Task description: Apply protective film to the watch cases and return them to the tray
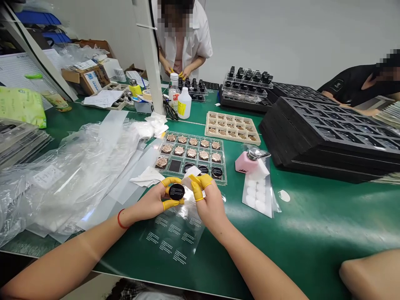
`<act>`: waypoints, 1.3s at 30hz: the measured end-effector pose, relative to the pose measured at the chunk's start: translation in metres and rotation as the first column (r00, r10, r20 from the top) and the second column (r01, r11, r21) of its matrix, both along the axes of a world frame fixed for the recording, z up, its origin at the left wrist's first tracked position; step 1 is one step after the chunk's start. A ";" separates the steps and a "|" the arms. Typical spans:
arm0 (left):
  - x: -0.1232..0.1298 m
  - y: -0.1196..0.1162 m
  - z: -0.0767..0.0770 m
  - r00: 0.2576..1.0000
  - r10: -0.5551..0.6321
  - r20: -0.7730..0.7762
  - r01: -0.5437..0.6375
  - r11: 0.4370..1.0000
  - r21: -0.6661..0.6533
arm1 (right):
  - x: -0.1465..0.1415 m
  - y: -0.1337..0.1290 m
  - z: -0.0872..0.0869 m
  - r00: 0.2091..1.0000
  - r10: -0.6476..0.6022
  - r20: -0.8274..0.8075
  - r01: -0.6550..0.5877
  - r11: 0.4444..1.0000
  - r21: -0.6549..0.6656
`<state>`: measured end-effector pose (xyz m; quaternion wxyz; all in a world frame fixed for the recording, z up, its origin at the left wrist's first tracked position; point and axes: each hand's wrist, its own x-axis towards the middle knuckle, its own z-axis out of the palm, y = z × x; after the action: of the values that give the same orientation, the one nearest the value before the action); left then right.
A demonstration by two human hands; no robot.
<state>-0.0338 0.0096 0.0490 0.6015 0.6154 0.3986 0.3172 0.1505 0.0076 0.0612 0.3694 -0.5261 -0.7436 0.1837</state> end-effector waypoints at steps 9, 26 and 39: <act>0.000 -0.002 -0.003 0.996 0.071 -0.046 -0.059 0.975 0.213 | -0.019 -0.024 -0.011 0.975 0.085 0.204 -0.143 0.946 0.291; -0.003 -0.002 -0.004 0.995 -0.025 -0.095 0.048 0.969 0.244 | -0.021 -0.013 -0.024 0.974 -0.048 0.221 -0.052 0.903 0.427; -0.003 0.000 -0.005 0.983 -0.183 -0.033 0.185 0.979 0.086 | -0.011 -0.004 -0.019 0.964 -0.039 0.265 -0.050 0.945 0.323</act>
<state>-0.0369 0.0095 0.0439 0.5954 0.6797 0.3327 0.2700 0.1391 0.0037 0.0421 0.3470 -0.4756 -0.8082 -0.0137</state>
